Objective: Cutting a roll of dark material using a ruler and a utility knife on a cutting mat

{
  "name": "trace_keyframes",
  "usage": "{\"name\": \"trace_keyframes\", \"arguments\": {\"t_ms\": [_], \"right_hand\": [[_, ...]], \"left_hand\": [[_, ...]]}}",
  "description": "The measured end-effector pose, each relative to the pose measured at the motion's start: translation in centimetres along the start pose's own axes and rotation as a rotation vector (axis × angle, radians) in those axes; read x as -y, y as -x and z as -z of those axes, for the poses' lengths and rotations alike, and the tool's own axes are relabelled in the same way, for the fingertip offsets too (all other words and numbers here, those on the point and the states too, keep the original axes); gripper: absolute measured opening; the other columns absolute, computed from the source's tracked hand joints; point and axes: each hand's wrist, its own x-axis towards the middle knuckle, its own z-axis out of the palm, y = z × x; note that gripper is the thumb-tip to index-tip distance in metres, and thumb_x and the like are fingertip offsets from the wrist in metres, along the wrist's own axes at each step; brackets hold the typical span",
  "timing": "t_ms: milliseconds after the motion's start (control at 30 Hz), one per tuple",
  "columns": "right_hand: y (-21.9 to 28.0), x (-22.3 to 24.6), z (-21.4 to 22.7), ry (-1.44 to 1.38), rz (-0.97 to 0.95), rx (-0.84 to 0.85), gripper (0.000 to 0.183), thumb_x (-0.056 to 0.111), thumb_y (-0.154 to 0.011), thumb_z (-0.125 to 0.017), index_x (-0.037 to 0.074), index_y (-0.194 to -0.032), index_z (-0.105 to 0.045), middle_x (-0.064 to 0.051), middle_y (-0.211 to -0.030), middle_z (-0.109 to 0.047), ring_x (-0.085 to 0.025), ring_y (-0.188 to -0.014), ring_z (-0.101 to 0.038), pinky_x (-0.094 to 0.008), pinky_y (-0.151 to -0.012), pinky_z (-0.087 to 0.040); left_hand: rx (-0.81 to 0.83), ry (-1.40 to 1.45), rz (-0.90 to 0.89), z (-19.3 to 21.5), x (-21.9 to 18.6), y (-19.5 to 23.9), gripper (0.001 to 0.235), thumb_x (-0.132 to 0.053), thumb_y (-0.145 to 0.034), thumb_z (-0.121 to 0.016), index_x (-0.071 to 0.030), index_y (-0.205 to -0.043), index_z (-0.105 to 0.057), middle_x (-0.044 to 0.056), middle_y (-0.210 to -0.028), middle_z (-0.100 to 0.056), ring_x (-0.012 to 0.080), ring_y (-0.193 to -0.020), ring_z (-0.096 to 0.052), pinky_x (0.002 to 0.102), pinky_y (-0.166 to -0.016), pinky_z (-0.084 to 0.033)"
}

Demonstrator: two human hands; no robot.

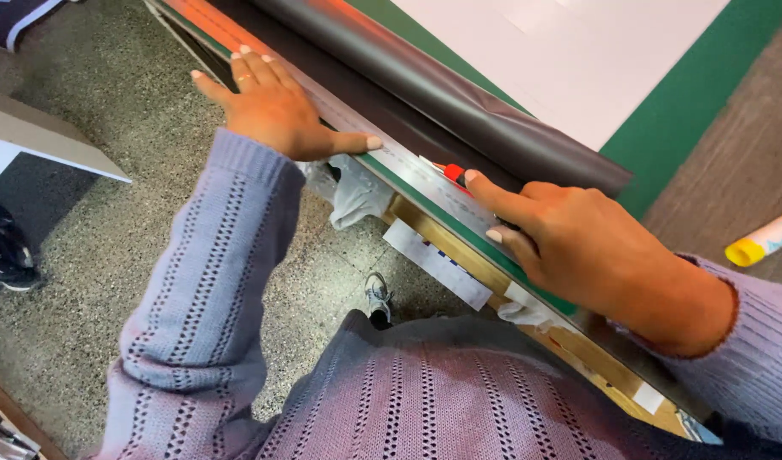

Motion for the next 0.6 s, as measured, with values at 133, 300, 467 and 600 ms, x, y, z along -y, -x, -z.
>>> {"name": "trace_keyframes", "arguments": {"t_ms": [133,300,467,600], "right_hand": [[2.9,-0.1,0.9,-0.014,-0.042,0.076,0.062,0.024,-0.096,-0.057,0.033,-0.154,-0.038,-0.009,-0.077,-0.059,-0.038,-0.053,-0.058,-0.051,-0.05,-0.049],[6.1,-1.8,0.4,0.029,-0.098,0.137,0.062,0.033,-0.097,-0.05,0.039,-0.157,-0.034,-0.004,-0.079,-0.06,-0.037,-0.059,-0.062,-0.052,-0.053,-0.053],[9.2,-3.7,-0.9,0.085,-0.074,0.113,0.07,0.032,-0.094,-0.054,0.039,-0.16,-0.032,0.0,-0.081,-0.06,-0.039,-0.052,-0.061,-0.054,-0.048,-0.052],[11.5,-4.2,-1.1,0.103,-0.117,0.113,0.072,0.033,-0.092,-0.056,0.043,-0.159,-0.032,0.001,-0.083,-0.06,-0.041,-0.049,-0.059,-0.053,-0.046,-0.051]], "left_hand": [[0.115,0.021,0.03,1.0,-0.3,0.5,0.175,-0.114,-0.047,-0.05,0.006,-0.159,0.01,0.028,-0.172,0.009,0.0399,-0.159,0.012,0.082,-0.108,0.009],[0.088,-0.017,0.052,0.3,-0.4,-0.5,0.179,-0.118,-0.044,-0.049,0.006,-0.16,0.006,0.028,-0.172,0.002,0.0372,-0.16,0.008,0.081,-0.108,0.009],[0.102,-0.015,0.076,0.5,-0.4,-0.6,0.176,-0.116,-0.044,-0.049,0.003,-0.161,0.008,0.025,-0.173,0.005,0.0348,-0.16,0.009,0.079,-0.11,0.009],[0.102,0.006,0.101,0.2,-0.2,-0.7,0.179,-0.116,-0.04,-0.053,0.002,-0.161,0.008,0.024,-0.174,0.006,0.0321,-0.161,0.009,0.077,-0.109,0.013]]}}
